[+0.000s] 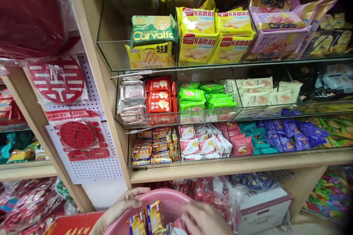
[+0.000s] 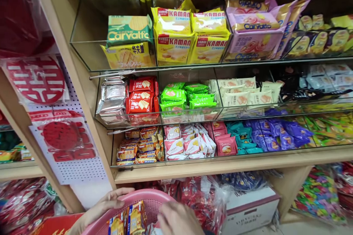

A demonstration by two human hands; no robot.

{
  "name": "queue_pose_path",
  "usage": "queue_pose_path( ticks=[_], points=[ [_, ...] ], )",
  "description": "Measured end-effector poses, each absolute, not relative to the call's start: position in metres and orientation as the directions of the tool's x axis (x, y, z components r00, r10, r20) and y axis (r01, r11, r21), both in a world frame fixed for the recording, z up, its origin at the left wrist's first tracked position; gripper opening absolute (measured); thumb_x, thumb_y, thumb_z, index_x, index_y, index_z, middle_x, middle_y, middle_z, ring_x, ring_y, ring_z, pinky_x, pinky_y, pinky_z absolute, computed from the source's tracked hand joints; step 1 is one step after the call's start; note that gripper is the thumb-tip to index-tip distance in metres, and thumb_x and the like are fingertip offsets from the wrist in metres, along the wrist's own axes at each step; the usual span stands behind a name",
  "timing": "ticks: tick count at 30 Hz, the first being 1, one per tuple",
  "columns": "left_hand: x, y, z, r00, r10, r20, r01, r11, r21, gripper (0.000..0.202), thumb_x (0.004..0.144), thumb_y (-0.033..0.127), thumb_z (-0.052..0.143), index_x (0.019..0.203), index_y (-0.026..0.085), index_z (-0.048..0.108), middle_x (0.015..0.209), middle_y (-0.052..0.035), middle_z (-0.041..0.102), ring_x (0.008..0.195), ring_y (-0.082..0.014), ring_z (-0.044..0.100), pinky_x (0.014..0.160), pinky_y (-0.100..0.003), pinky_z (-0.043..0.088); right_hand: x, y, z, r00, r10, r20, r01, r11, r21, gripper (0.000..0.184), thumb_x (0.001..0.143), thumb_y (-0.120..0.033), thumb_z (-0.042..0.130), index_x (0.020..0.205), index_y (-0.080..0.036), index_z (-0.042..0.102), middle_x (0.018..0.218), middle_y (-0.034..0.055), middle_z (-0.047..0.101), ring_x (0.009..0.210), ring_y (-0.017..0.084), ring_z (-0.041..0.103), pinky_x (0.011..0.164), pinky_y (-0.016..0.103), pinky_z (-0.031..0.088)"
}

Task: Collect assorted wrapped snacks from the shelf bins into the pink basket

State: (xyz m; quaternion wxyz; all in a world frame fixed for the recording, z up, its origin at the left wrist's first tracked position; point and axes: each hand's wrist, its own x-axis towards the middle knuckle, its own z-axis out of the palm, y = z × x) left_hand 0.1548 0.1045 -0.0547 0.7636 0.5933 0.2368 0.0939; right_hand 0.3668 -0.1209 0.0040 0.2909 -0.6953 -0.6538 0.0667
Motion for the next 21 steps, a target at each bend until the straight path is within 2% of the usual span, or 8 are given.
queue_pose_path(
  ticks=[3,5,7,9,11,17,21],
  points=[
    [0.156,0.102,-0.053,0.860,0.436,-0.266,0.147,0.287,0.946,0.042,0.054,0.034,0.073,0.095,0.042,0.070,0.096,-0.0008,0.073,0.105,-0.0390,0.060,0.098,-0.050,0.037,0.397,-0.114,0.042,0.213,0.866,0.453,0.852,0.063,-0.520,0.027,0.092,-0.022,0.036,0.101,-0.023,0.061,0.099,0.0050,0.064,0.091,0.018,0.061,0.081,0.031,0.049],
    [0.156,0.100,-0.052,0.853,0.448,-0.268,0.140,0.299,0.944,0.042,0.053,0.032,0.073,0.094,0.040,0.070,0.096,-0.0006,0.073,0.103,-0.0384,0.061,0.097,-0.050,0.038,0.420,-0.103,0.062,0.203,0.792,0.576,0.900,0.080,-0.428,0.027,0.092,-0.021,0.036,0.108,-0.022,0.058,0.107,0.0070,0.061,0.100,0.020,0.056,0.088,0.035,0.046],
    [0.155,0.099,-0.050,0.852,0.451,-0.265,0.126,0.315,0.941,0.041,0.054,0.030,0.074,0.095,0.039,0.070,0.099,-0.0002,0.073,0.101,-0.0375,0.062,0.096,-0.049,0.039,0.440,-0.089,0.076,0.129,0.762,0.635,0.960,0.065,-0.273,0.030,0.091,-0.019,0.038,0.116,-0.020,0.054,0.117,0.0093,0.056,0.109,0.023,0.050,0.094,0.040,0.041],
    [0.154,0.097,-0.049,0.859,0.443,-0.257,0.110,0.329,0.938,0.041,0.057,0.030,0.073,0.097,0.038,0.070,0.102,0.0000,0.073,0.103,-0.0363,0.062,0.097,-0.048,0.038,0.456,-0.076,0.084,0.049,0.775,0.630,0.990,0.043,-0.131,0.034,0.089,-0.018,0.042,0.123,-0.019,0.050,0.126,0.0100,0.052,0.114,0.025,0.045,0.095,0.042,0.038],
    [0.154,0.097,-0.048,0.867,0.428,-0.255,0.107,0.339,0.935,0.042,0.058,0.031,0.073,0.100,0.036,0.069,0.102,-0.0010,0.073,0.104,-0.0360,0.061,0.099,-0.048,0.037,0.465,-0.067,0.088,-0.011,0.803,0.595,0.998,0.044,-0.041,0.037,0.089,-0.019,0.046,0.125,-0.020,0.048,0.128,0.0096,0.052,0.116,0.025,0.042,0.095,0.042,0.037],
    [0.152,0.097,-0.045,0.853,0.447,-0.269,0.128,0.320,0.939,0.045,0.059,0.029,0.074,0.103,0.031,0.069,0.101,-0.0055,0.072,0.102,-0.0359,0.061,0.097,-0.048,0.038,0.469,-0.059,0.088,-0.080,0.849,0.522,0.997,0.056,0.061,0.033,0.090,-0.024,0.049,0.123,-0.018,0.049,0.119,0.0099,0.057,0.112,0.025,0.044,0.091,0.041,0.034],
    [0.150,0.094,-0.041,0.857,0.452,-0.249,0.115,0.302,0.946,0.042,0.062,0.027,0.073,0.103,0.032,0.069,0.099,-0.0038,0.073,0.097,-0.0345,0.063,0.095,-0.047,0.040,0.471,-0.058,0.086,-0.090,0.860,0.502,0.992,0.031,0.125,0.034,0.089,-0.024,0.050,0.123,-0.017,0.048,0.117,0.0108,0.057,0.111,0.026,0.044,0.091,0.041,0.033]
  ],
)
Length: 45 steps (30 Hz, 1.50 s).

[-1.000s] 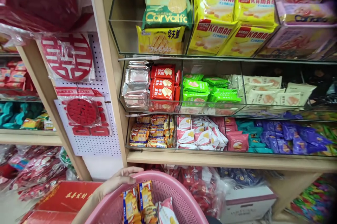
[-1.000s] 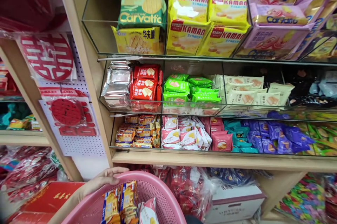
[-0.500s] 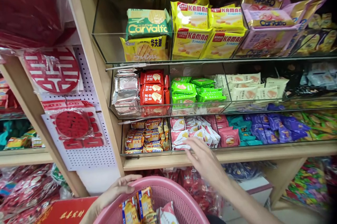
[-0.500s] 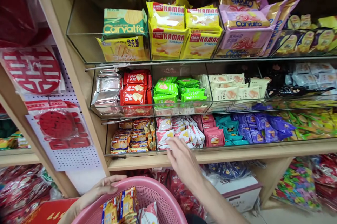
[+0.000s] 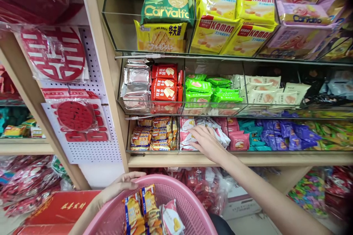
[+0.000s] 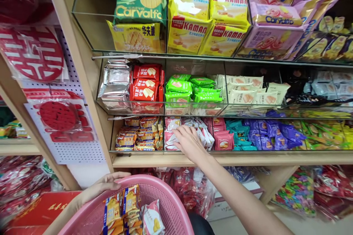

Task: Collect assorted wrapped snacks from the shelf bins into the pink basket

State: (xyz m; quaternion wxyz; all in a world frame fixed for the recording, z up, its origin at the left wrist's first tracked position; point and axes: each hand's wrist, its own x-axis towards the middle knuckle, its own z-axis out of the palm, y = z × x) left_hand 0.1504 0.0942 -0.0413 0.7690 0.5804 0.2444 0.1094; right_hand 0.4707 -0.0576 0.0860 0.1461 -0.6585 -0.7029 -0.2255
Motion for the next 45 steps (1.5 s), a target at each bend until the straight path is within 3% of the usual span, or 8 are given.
queue_pose_path(
  ticks=[10,19,21,23,26,29,35,45],
  points=[
    [0.150,0.094,-0.040,0.872,0.429,-0.234,0.094,0.323,0.942,0.039,0.065,0.025,0.072,0.103,0.031,0.069,0.102,-0.0014,0.072,0.097,-0.0316,0.064,0.094,-0.043,0.041,0.473,-0.059,0.093,-0.057,0.886,0.461,0.984,-0.027,0.174,0.027,0.085,-0.024,0.059,0.110,-0.018,0.055,0.103,0.0094,0.055,0.098,0.026,0.046,0.084,0.038,0.035],
    [0.149,0.094,-0.039,0.869,0.423,-0.256,0.099,0.358,0.928,0.042,0.068,0.021,0.072,0.109,0.025,0.065,0.104,-0.0056,0.072,0.096,-0.0297,0.064,0.095,-0.043,0.040,0.469,-0.073,0.102,-0.045,0.843,0.536,0.998,0.058,-0.008,0.008,0.087,-0.025,0.055,0.093,-0.021,0.052,0.097,0.0049,0.059,0.096,0.023,0.049,0.085,0.039,0.033],
    [0.149,0.092,-0.037,0.860,0.441,-0.257,0.098,0.351,0.931,0.040,0.069,0.020,0.071,0.109,0.023,0.065,0.105,-0.0057,0.071,0.093,-0.0278,0.065,0.093,-0.041,0.041,0.456,-0.086,0.106,0.015,0.810,0.587,0.989,0.076,-0.130,0.011,0.087,-0.030,0.055,0.094,-0.022,0.052,0.096,0.0044,0.059,0.096,0.024,0.050,0.083,0.038,0.034],
    [0.149,0.092,-0.037,0.861,0.436,-0.262,0.105,0.352,0.930,0.041,0.070,0.019,0.070,0.110,0.021,0.063,0.105,-0.0061,0.071,0.092,-0.0268,0.065,0.092,-0.041,0.042,0.435,-0.101,0.102,0.148,0.801,0.581,0.920,0.104,-0.378,0.014,0.087,-0.035,0.054,0.093,-0.022,0.052,0.095,0.0036,0.060,0.092,0.022,0.052,0.079,0.035,0.037],
    [0.149,0.094,-0.040,0.870,0.425,-0.250,0.097,0.349,0.932,0.045,0.070,0.018,0.070,0.114,0.018,0.060,0.105,-0.0075,0.071,0.095,-0.0269,0.065,0.092,-0.041,0.042,0.398,-0.118,0.071,0.344,0.881,0.324,0.593,0.064,-0.802,0.019,0.085,-0.040,0.054,0.091,-0.022,0.053,0.091,0.0020,0.063,0.080,0.018,0.056,0.071,0.030,0.042],
    [0.149,0.097,-0.044,0.873,0.422,-0.245,0.096,0.344,0.934,0.047,0.070,0.018,0.070,0.116,0.016,0.058,0.107,-0.0091,0.071,0.096,-0.0270,0.065,0.093,-0.041,0.042,0.367,-0.124,0.021,0.349,0.933,0.090,0.334,-0.035,-0.942,0.014,0.078,-0.034,0.058,0.078,-0.021,0.053,0.077,-0.0001,0.063,0.072,0.017,0.056,0.068,0.029,0.042],
    [0.148,0.098,-0.048,0.875,0.414,-0.253,0.094,0.366,0.926,0.049,0.071,0.018,0.069,0.118,0.016,0.056,0.106,-0.0109,0.071,0.096,-0.0274,0.066,0.094,-0.043,0.041,0.345,-0.119,-0.048,0.397,0.901,-0.176,0.034,-0.206,-0.978,0.021,0.073,-0.036,0.058,0.086,-0.022,0.047,0.074,-0.0003,0.065,0.061,0.017,0.060,0.053,0.028,0.043],
    [0.147,0.100,-0.048,0.889,0.390,-0.240,0.081,0.381,0.921,0.048,0.072,0.016,0.068,0.118,0.015,0.056,0.105,-0.0114,0.071,0.098,-0.0278,0.065,0.096,-0.044,0.040,0.335,-0.110,-0.073,0.468,0.878,-0.099,0.147,-0.188,-0.971,0.021,0.079,-0.034,0.050,0.096,-0.023,0.046,0.071,0.0000,0.065,0.062,0.020,0.064,0.052,0.029,0.045]
  ],
)
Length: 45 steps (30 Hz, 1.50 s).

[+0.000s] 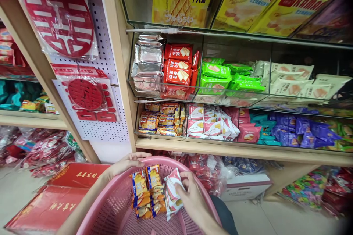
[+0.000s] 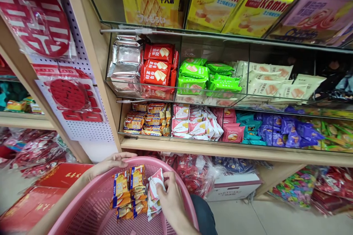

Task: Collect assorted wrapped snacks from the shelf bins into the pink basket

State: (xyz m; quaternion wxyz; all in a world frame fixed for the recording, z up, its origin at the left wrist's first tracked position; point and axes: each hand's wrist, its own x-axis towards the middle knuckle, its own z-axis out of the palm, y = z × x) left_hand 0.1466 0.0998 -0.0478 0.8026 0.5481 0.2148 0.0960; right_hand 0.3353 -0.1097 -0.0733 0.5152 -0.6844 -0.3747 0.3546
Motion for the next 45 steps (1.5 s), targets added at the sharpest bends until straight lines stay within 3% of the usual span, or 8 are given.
queue_pose_path(
  ticks=[5,11,16,20,24,31,37,45],
  points=[
    [0.148,0.097,-0.045,0.894,0.377,-0.241,0.074,0.407,0.911,0.046,0.071,0.014,0.069,0.115,0.016,0.058,0.101,-0.0096,0.072,0.097,-0.0267,0.066,0.096,-0.044,0.040,0.328,-0.104,-0.074,0.476,0.873,-0.106,0.227,-0.238,-0.944,0.021,0.080,-0.031,0.047,0.099,-0.023,0.047,0.078,0.0010,0.065,0.066,0.020,0.064,0.057,0.030,0.048],
    [0.146,0.097,-0.045,0.884,0.403,-0.239,0.067,0.395,0.916,0.043,0.071,0.014,0.069,0.112,0.018,0.060,0.099,-0.0068,0.073,0.090,-0.0256,0.067,0.091,-0.042,0.043,0.330,-0.109,-0.069,0.417,0.908,0.040,0.494,-0.189,-0.849,0.020,0.080,-0.020,0.045,0.099,-0.022,0.051,0.101,0.0062,0.064,0.095,0.022,0.061,0.082,0.033,0.046],
    [0.145,0.098,-0.046,0.874,0.424,-0.237,0.082,0.353,0.932,0.045,0.071,0.016,0.069,0.114,0.018,0.060,0.100,-0.0067,0.072,0.089,-0.0232,0.067,0.089,-0.038,0.044,0.334,-0.123,-0.052,0.310,0.939,0.151,0.774,-0.157,-0.613,0.026,0.086,-0.022,0.041,0.111,-0.024,0.051,0.114,0.0085,0.058,0.102,0.023,0.058,0.081,0.031,0.047],
    [0.146,0.097,-0.046,0.883,0.404,-0.237,0.090,0.350,0.933,0.050,0.072,0.018,0.068,0.120,0.018,0.056,0.098,-0.0076,0.073,0.091,-0.0251,0.067,0.089,-0.040,0.044,0.331,-0.130,-0.049,0.102,0.969,0.224,0.912,-0.001,-0.410,0.023,0.086,-0.016,0.041,0.104,-0.025,0.053,0.110,0.0056,0.057,0.098,0.021,0.060,0.080,0.030,0.049],
    [0.148,0.097,-0.043,0.889,0.399,-0.227,0.100,0.314,0.944,0.049,0.070,0.021,0.070,0.117,0.017,0.059,0.099,-0.0080,0.072,0.096,-0.0270,0.065,0.092,-0.040,0.042,0.327,-0.127,-0.052,0.028,0.976,0.218,0.968,0.028,-0.249,0.016,0.085,-0.015,0.044,0.092,-0.023,0.055,0.099,0.0054,0.060,0.089,0.024,0.060,0.075,0.035,0.050],
    [0.146,0.095,-0.038,0.883,0.405,-0.238,0.124,0.287,0.950,0.052,0.068,0.026,0.071,0.118,0.019,0.060,0.104,-0.0075,0.071,0.099,-0.0286,0.063,0.090,-0.040,0.043,0.326,-0.122,-0.053,0.037,0.989,0.145,0.970,-0.001,-0.244,0.017,0.088,-0.021,0.042,0.083,-0.020,0.058,0.094,0.0081,0.063,0.089,0.027,0.060,0.075,0.038,0.049],
    [0.147,0.095,-0.042,0.880,0.410,-0.241,0.124,0.292,0.948,0.054,0.067,0.026,0.072,0.119,0.018,0.059,0.103,-0.0079,0.071,0.099,-0.0285,0.063,0.091,-0.040,0.042,0.327,-0.121,-0.054,0.057,0.997,0.053,0.963,-0.041,-0.265,0.024,0.090,-0.023,0.040,0.087,-0.017,0.063,0.095,0.0105,0.065,0.093,0.028,0.061,0.080,0.039,0.048],
    [0.148,0.095,-0.047,0.895,0.396,-0.208,0.060,0.354,0.933,0.048,0.068,0.019,0.071,0.115,0.017,0.060,0.106,-0.0104,0.070,0.098,-0.0281,0.065,0.094,-0.042,0.041,0.332,-0.117,-0.070,0.046,0.995,0.086,0.977,-0.027,-0.213,0.018,0.084,-0.019,0.047,0.083,-0.018,0.065,0.090,0.0093,0.068,0.087,0.028,0.064,0.079,0.038,0.048]
  ],
)
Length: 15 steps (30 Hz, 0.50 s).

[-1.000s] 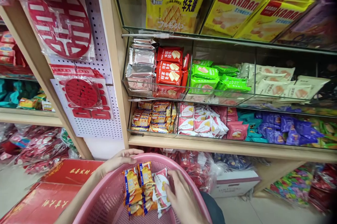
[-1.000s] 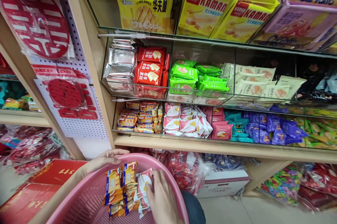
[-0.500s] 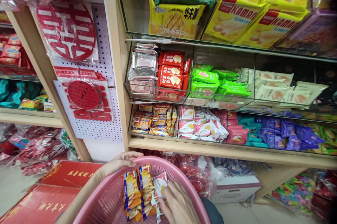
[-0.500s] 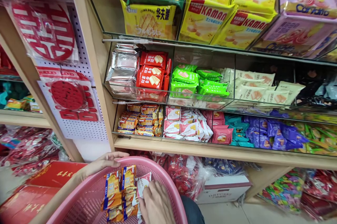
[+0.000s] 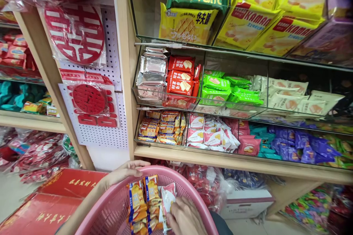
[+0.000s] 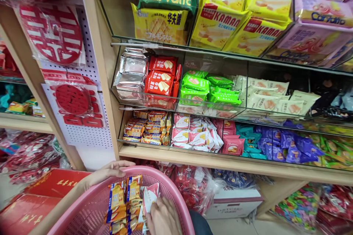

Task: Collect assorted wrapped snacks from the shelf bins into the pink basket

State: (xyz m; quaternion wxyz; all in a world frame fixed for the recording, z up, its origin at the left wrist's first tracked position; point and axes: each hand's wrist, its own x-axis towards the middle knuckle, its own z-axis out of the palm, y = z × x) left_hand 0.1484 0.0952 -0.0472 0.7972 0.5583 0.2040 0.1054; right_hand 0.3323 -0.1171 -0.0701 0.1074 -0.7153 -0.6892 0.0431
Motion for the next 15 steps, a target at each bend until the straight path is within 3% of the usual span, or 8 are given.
queue_pose_path(
  ticks=[3,8,15],
  points=[
    [0.150,0.095,-0.046,0.902,0.383,-0.198,0.033,0.396,0.918,0.046,0.067,0.018,0.073,0.111,0.018,0.062,0.102,-0.0085,0.072,0.096,-0.0270,0.066,0.095,-0.042,0.041,0.331,-0.114,-0.082,0.061,0.993,0.105,0.980,-0.040,-0.194,0.016,0.082,-0.019,0.050,0.082,-0.019,0.066,0.089,0.0095,0.068,0.086,0.028,0.064,0.078,0.038,0.049],
    [0.151,0.091,-0.040,0.894,0.400,-0.202,0.011,0.432,0.902,0.042,0.065,0.016,0.073,0.106,0.019,0.065,0.097,-0.0060,0.074,0.093,-0.0264,0.067,0.094,-0.041,0.041,0.328,-0.110,-0.099,0.146,0.977,0.153,0.971,-0.113,-0.210,0.011,0.072,-0.019,0.065,0.082,-0.018,0.068,0.094,0.0116,0.068,0.092,0.033,0.062,0.088,0.045,0.046],
    [0.152,0.085,-0.032,0.874,0.426,-0.234,0.015,0.458,0.889,0.040,0.061,0.015,0.076,0.100,0.020,0.068,0.095,-0.0037,0.074,0.087,-0.0245,0.068,0.090,-0.038,0.043,0.331,-0.104,-0.097,0.103,0.979,0.176,0.977,-0.066,-0.203,0.013,0.075,-0.019,0.062,0.087,-0.019,0.068,0.094,0.0093,0.068,0.091,0.029,0.062,0.087,0.041,0.047]
  ],
)
